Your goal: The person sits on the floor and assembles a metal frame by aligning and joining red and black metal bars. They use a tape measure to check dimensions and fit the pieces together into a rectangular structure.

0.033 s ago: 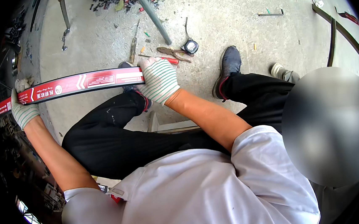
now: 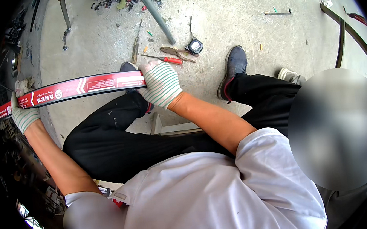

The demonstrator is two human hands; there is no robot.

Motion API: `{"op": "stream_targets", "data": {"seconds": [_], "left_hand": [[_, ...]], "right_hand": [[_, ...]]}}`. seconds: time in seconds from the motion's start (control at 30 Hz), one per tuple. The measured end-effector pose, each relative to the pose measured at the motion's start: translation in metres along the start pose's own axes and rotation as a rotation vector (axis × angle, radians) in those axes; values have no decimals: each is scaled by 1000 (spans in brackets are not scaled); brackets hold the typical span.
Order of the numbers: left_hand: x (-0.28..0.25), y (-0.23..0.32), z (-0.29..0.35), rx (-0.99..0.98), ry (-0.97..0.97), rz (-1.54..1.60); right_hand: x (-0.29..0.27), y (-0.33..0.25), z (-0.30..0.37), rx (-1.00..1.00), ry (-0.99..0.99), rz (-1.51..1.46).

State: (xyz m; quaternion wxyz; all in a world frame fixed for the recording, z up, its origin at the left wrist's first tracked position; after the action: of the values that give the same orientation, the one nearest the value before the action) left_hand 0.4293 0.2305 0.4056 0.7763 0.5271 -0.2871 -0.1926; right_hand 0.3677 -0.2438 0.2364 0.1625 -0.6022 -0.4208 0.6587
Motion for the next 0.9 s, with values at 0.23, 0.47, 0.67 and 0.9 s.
{"op": "stream_targets", "data": {"seconds": [0.23, 0.47, 0.67, 0.9], "left_hand": [[19, -8, 17, -130, -381, 380], [-27, 18, -39, -51, -263, 105], [-26, 16, -43, -20, -231, -15], [6, 6, -20, 68, -150, -94]], "right_hand": [[0, 19, -13, 25, -279, -234], [12, 97, 7, -37, -356, -131], [-2, 221, 1, -21, -475, 416], [15, 264, -11, -203, -655, 523]]}}
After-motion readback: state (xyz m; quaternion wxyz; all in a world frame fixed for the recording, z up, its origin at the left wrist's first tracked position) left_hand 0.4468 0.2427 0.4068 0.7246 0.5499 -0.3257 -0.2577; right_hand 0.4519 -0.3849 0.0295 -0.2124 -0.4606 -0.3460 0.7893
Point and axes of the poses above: each hand's wrist, its own z-axis away from the middle knuckle, its own x-axis out of the palm, y = z × x, the point moved 3 cm from there along -z, towards the middle knuckle
